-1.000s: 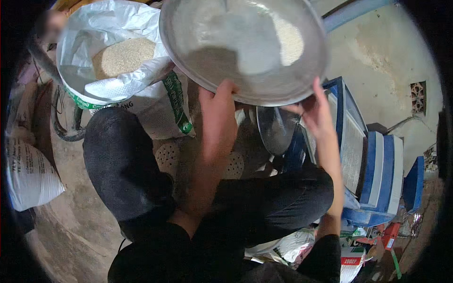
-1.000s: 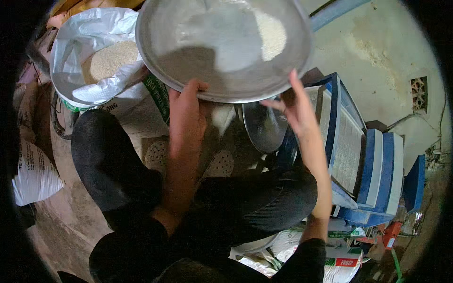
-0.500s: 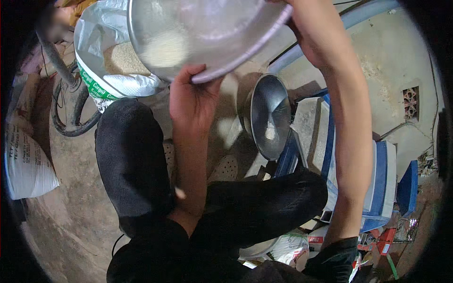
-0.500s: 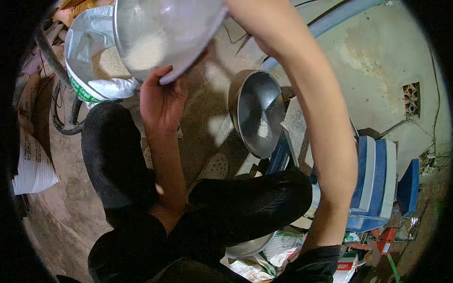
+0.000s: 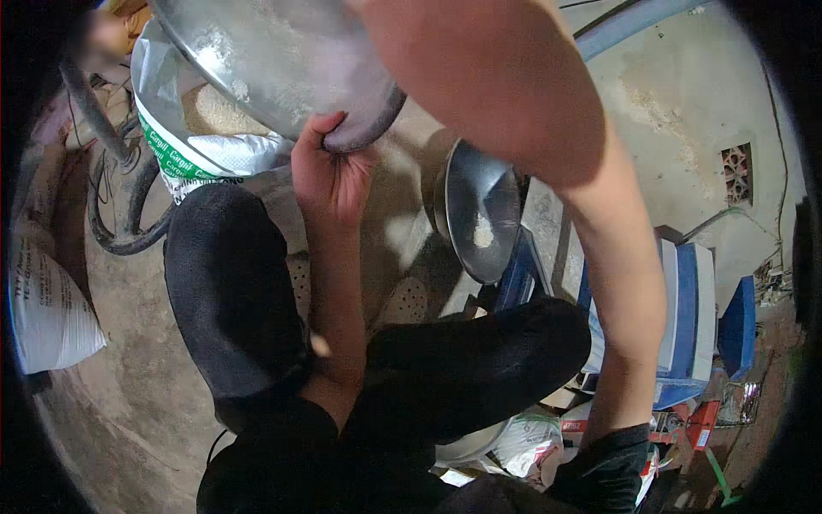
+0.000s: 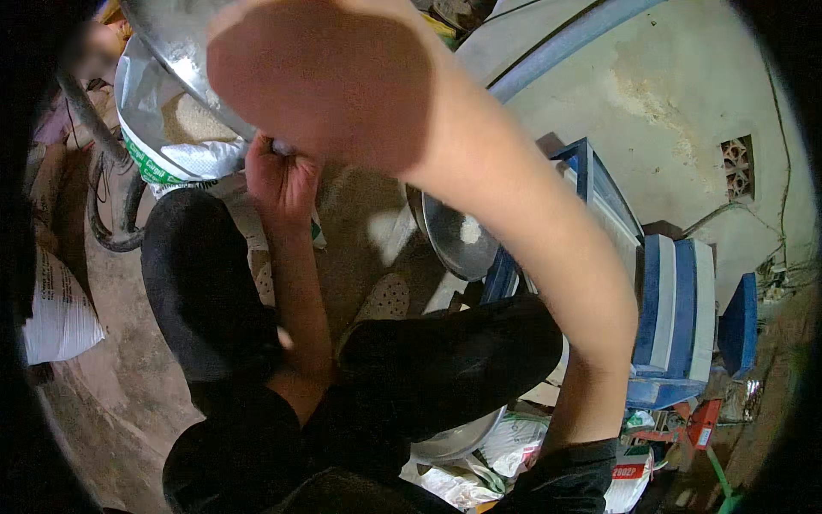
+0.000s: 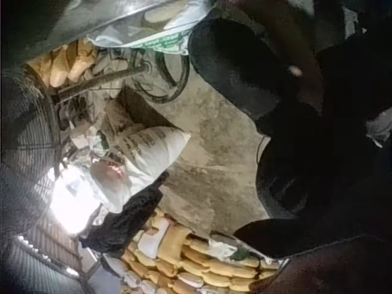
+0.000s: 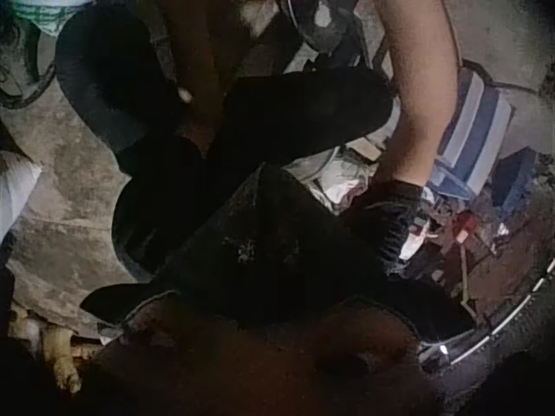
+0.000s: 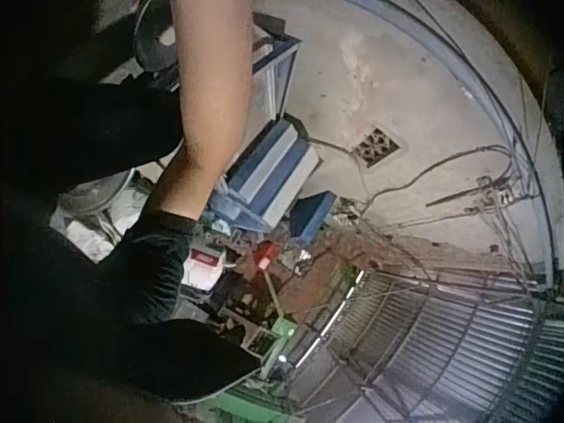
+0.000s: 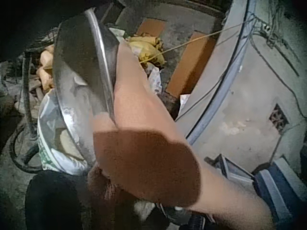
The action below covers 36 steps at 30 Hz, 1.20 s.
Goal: Collecting processed rice from a mill machine into a basin and pouring it into a storage sack.
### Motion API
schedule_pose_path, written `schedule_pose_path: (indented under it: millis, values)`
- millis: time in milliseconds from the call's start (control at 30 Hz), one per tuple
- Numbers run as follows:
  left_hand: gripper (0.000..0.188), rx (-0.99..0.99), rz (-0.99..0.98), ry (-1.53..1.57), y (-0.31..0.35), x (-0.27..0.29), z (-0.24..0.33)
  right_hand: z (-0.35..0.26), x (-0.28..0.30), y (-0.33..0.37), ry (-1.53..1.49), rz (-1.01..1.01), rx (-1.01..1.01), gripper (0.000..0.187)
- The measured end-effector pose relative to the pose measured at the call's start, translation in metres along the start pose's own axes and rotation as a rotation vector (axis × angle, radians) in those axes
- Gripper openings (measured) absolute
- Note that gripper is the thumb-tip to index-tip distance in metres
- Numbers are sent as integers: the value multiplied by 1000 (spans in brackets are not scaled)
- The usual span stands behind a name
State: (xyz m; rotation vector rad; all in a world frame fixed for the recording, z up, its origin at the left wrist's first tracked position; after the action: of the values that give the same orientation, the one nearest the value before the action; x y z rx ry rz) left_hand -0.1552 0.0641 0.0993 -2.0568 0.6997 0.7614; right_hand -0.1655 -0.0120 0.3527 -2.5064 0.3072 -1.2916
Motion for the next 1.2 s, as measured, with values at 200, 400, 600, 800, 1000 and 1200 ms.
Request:
schedule_pose_path:
  millis: [200, 400, 600, 800, 1000, 1200]
  values:
    - [32, 43, 182, 14, 0, -5, -3, 57, -28, -7, 482, 332, 576, 67]
    - [32, -11, 54, -82, 5, 0, -7, 66, -21, 12, 388, 277, 506, 77]
    - [29, 275, 71, -32, 0, 7, 8, 46, -20, 41, 251, 379, 288, 85]
    - [30, 147, 81, -319, 4, 3, 4, 63, 7, 63, -63, 352, -412, 58]
    - [35, -270, 673, -1041, 10, -6, -22, 143, 12, 102, -311, 714, -495, 34]
    - [65, -285, 568, -1792, 20, 23, -26, 228, -1, 149, -109, 584, -551, 49]
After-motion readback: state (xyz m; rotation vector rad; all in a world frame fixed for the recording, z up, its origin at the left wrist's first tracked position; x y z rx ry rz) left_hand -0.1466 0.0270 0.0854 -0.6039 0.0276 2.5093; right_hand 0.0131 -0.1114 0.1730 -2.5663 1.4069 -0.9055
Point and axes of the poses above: each hand's wrist, its own y-axis away from the middle knuckle, its own x-axis out of the back of the hand, z = x × y, the point moved 1 cm from there along -y, towards the middle knuckle, and after that the axes turned 1 degree about y, right-handed, at the moved point
